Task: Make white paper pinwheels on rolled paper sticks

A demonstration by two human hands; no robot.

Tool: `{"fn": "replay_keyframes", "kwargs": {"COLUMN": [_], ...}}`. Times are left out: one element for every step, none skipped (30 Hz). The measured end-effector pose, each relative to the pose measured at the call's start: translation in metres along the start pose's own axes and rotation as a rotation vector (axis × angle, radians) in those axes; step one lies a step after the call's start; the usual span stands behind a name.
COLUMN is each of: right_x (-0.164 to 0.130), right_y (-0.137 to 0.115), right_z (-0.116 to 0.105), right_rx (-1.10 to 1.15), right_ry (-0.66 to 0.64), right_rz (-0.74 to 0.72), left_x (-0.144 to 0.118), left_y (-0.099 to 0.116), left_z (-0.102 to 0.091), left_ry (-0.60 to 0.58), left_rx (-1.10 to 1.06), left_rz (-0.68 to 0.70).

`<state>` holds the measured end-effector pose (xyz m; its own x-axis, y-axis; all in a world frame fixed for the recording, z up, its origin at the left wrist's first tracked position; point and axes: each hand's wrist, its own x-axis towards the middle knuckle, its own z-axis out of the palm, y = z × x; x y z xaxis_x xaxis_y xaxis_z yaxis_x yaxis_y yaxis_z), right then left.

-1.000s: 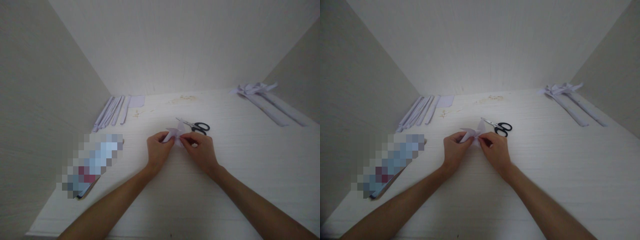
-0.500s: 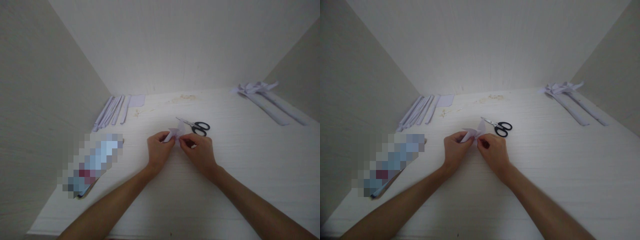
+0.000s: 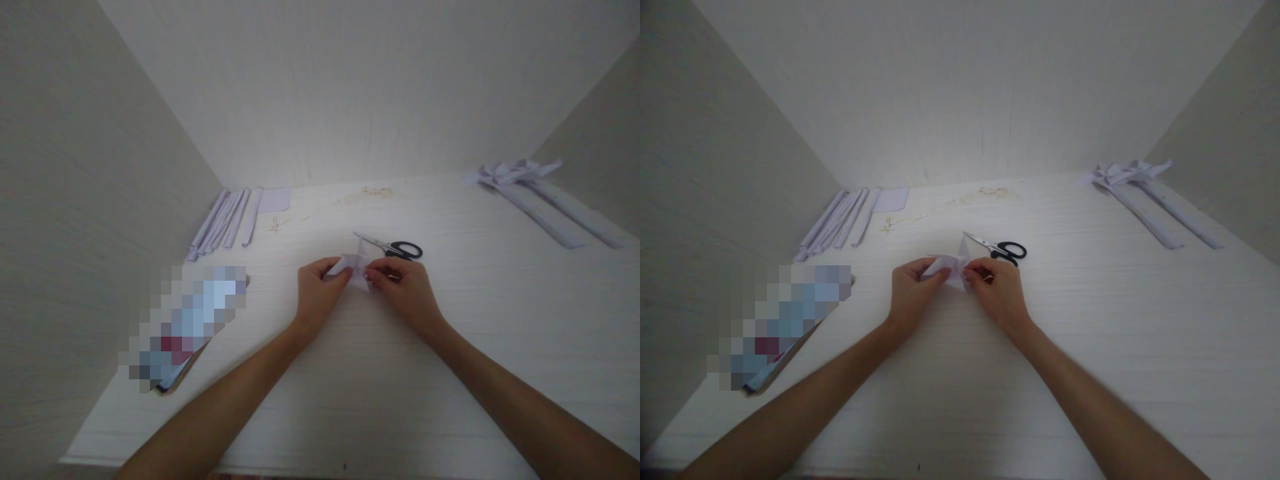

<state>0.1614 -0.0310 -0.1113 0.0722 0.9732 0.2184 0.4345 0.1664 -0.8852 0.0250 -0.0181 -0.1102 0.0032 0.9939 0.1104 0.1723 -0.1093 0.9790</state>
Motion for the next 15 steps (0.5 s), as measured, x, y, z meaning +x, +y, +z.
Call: {"fn": "replay_keyframes", "kwargs": {"right_x": [-0.0001,-0.0003,-0.0004,-0.0005,-0.0005,-0.0005,-0.0003,-0.0002,0.0,0.0003,0.0006,0.0009,0.0012,0.0016,0.002], "right_y": [0.0001,0.0004,0.0009,0.0017,0.0026,0.0036,0.0046,0.0055,0.0063,0.007,0.0075,0.0079,0.0082,0.0084,0.0085], "right_z": [0.0,0.0,0.0001,0.0002,0.0003,0.0004,0.0004,0.0003,0.0001,-0.0002,-0.0005,-0.0008,-0.001,-0.0012,-0.0013], "right_rx": [0.003,0.007,0.012,0.016,0.018,0.018,0.02,0.022,0.026,0.034,0.042,0.047,0.051,0.054,0.054], "right_ry": [-0.001,-0.001,-0.001,0.0,0.0,-0.002,-0.004,-0.01,-0.015,-0.019,-0.026,-0.031,-0.035,-0.038,-0.041], "right_rz": [0.002,0.002,0.0,-0.003,-0.005,-0.006,-0.006,-0.005,-0.004,-0.002,-0.001,-0.001,-0.001,-0.002,-0.002], "left_x": [0.0002,0.0004,0.0007,0.001,0.0014,0.0019,0.0024,0.0029,0.0035,0.0041,0.0046,0.0052,0.0057,0.0062,0.0066], "left_y": [0.0002,0.0003,0.0001,-0.0003,-0.001,-0.0019,-0.003,-0.0041,-0.0052,-0.0062,-0.0069,-0.0075,-0.0079,-0.0081,-0.0081], "left_z": [0.0002,0.0004,0.0004,0.0003,0.0,-0.0005,-0.0011,-0.0019,-0.0027,-0.0035,-0.0043,-0.0051,-0.0059,-0.0066,-0.0073], "left_ry": [-0.001,-0.004,-0.007,-0.013,-0.018,-0.023,-0.029,-0.039,-0.049,-0.064,-0.079,-0.091,-0.101,-0.111,-0.119], "left_rx": [-0.01,-0.017,-0.024,-0.029,-0.033,-0.036,-0.041,-0.047,-0.055,-0.064,-0.071,-0.075,-0.077,-0.081,-0.087], "left_rz": [-0.01,-0.02,-0.031,-0.041,-0.048,-0.052,-0.054,-0.055,-0.058,-0.06,-0.062,-0.062,-0.061,-0.061,-0.064]}}
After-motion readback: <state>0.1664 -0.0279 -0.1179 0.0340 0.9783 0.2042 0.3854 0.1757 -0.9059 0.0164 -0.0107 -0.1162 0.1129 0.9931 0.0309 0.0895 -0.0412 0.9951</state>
